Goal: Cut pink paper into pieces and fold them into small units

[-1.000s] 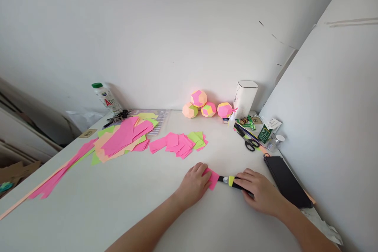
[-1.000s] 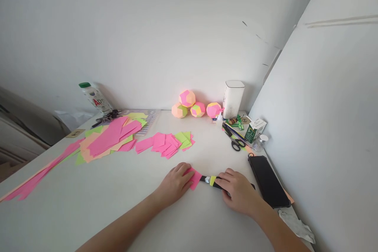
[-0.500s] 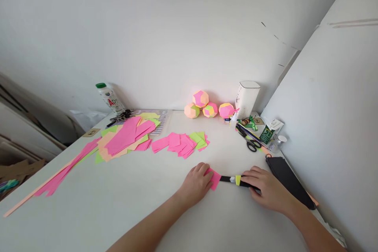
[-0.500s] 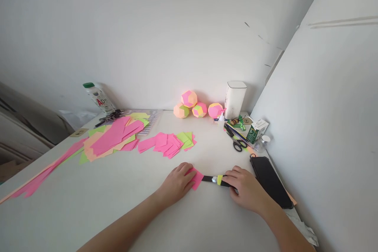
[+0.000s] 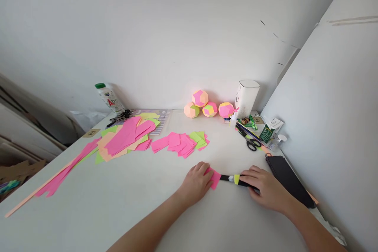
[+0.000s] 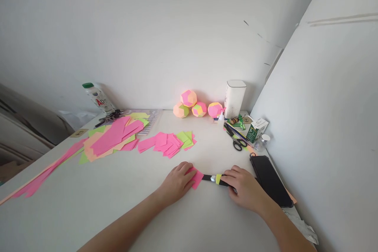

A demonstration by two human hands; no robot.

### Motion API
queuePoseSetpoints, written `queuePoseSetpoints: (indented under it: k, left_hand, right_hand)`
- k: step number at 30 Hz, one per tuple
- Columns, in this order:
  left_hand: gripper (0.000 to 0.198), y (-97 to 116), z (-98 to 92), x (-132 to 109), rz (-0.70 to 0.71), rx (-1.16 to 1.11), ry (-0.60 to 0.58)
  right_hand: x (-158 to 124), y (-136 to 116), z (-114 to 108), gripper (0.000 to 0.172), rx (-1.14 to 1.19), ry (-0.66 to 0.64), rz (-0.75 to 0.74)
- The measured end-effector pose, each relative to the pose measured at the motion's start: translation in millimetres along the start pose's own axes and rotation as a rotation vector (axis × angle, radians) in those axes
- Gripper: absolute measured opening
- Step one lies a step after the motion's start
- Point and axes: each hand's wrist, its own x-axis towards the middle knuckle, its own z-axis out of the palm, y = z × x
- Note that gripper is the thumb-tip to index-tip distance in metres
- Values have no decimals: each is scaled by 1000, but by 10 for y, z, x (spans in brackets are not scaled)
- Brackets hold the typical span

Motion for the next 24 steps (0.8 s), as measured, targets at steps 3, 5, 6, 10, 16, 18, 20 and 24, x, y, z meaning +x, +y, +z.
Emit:
queuePoseSetpoints:
  k: [3, 5, 6, 10, 16, 18, 20, 24]
  left_hand:
    - [10, 1, -1, 2, 1, -2, -3]
    - [10, 0, 2, 4, 4, -1, -3]
    - [10, -1, 4, 5, 5, 0, -2]
    - [10, -4, 7, 6, 3, -2, 8]
    - [11, -4, 6, 4, -5, -21, 15]
    - [12, -9, 17, 3, -4, -42, 35]
    - [12, -18, 33, 2, 3, -62, 63]
    - [7, -31, 51, 2, 23, -87, 90]
  right_hand:
    - [6, 3, -8, 47, 3, -1, 11]
    - [18, -11, 7, 47, 5, -1, 10]
    - [24, -20, 19, 46, 5, 1, 7]
    - [27, -31, 53, 45, -5, 9, -5]
    - [3, 29, 14, 47, -1, -5, 9]
    - [12, 29, 19, 47, -2, -4, 12]
    - [27, 8, 41, 47, -8, 1, 7]
    - [43, -43, 80, 44, -26, 23, -7]
